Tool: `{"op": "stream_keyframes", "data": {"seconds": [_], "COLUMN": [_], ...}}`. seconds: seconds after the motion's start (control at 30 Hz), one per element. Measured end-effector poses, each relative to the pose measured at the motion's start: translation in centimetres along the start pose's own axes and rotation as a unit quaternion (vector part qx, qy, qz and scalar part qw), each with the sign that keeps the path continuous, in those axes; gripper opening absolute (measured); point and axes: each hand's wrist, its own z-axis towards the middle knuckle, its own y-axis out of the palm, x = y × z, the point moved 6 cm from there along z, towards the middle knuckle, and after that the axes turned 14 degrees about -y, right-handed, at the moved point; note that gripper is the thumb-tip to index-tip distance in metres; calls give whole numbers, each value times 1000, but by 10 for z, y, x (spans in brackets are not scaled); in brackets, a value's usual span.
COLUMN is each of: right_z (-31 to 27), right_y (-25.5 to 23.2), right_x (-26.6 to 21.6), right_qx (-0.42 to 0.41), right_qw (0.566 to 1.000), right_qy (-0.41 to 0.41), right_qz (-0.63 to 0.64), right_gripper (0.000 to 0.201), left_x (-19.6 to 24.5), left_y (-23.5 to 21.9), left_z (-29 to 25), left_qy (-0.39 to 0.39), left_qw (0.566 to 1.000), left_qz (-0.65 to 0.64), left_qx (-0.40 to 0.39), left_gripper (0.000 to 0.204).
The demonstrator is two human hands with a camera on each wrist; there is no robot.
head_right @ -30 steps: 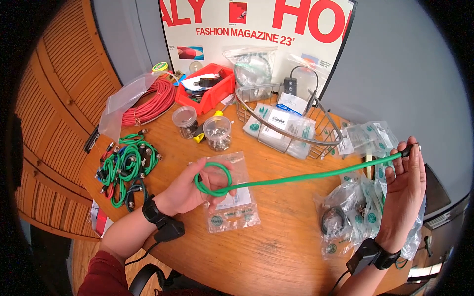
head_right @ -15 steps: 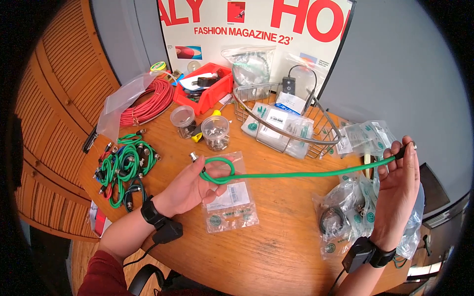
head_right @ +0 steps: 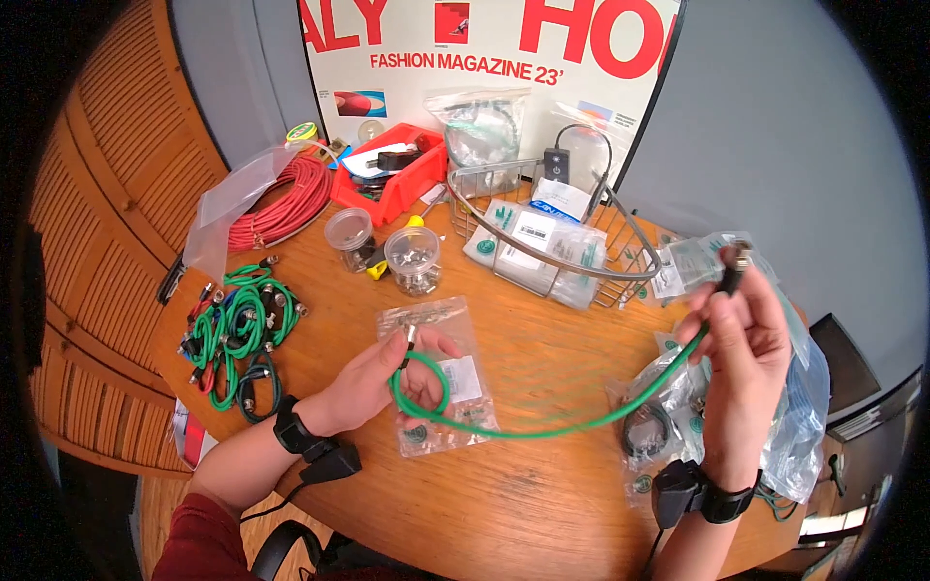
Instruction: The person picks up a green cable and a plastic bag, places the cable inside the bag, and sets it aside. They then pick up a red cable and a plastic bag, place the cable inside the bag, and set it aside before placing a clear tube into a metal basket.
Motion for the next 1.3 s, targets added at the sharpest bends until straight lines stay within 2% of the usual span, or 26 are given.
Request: {"op": "stream_keyframes", "data": {"seconds": [0.07, 0.13, 0.23, 0.27, 0.33, 0.43, 0.57, 0.73, 0.87, 0.93, 0.97, 1.1, 1.17, 1.2, 1.27, 1.3], "right_z": [-7, -19, -48, -56, -70, -75, -75, -71, -75, -79, -80, -86, -82, -81, -77, -78], "right_y": [20, 47, 83, 94, 111, 114, 114, 120, 127, 129, 130, 130, 131, 131, 131, 131], "right_x": [1, 6, 21, 22, 22, 24, 24, 9, 7, 6, 5, 7, 2, 1, -2, -2], "right_qx": [-32, -117, -262, -316, -414, -414, -411, -448, -458, -464, -478, -480, -472, -472, -464, -464], "right_qw": [998, 990, 949, 928, 899, 894, 899, 881, 878, 871, 862, 859, 859, 859, 861, 861], "right_qy": [17, 83, 176, 196, 136, 160, 139, 31, 1, -11, -15, -21, -74, -73, -80, -80], "right_qz": [-44, -14, 2, -19, -30, -61, -58, -151, -141, -161, -166, -175, -184, -185, -193, -195], "right_gripper": [31, 27, 22, 20, 22, 24, 23, 23, 26, 28, 30, 30, 31, 31, 30, 30], "left_x": [2, 3, -2, -6, -12, -18, -19, -21, -26, -29, -26, -25, -30, -29, -25, -26], "left_y": [2, 6, 10, 11, 14, 12, 13, 14, 19, 25, 30, 33, 32, 32, 37, 37], "left_z": [-3, -5, -6, -5, -5, -6, -6, -7, -7, -5, -6, -7, -3, -4, -10, -9], "left_qy": [5, 10, -15, -24, -34, -59, -60, -86, -99, -89, -61, -79, -61, -61, -115, -114], "left_qw": [1000, 998, 996, 995, 993, 994, 993, 991, 988, 982, 986, 981, 980, 980, 970, 970], "left_qz": [24, 47, 65, 64, 62, 44, 47, 29, 56, 96, 96, 98, 89, 89, 62, 63], "left_qx": [-15, -29, -51, -71, -90, -78, -90, -97, -102, -135, -125, -149, -165, -166, -206, -207], "left_gripper": [71, 74, 74, 68, 62, 60, 60, 59, 51, 51, 49, 48, 49, 49, 49, 49]}}
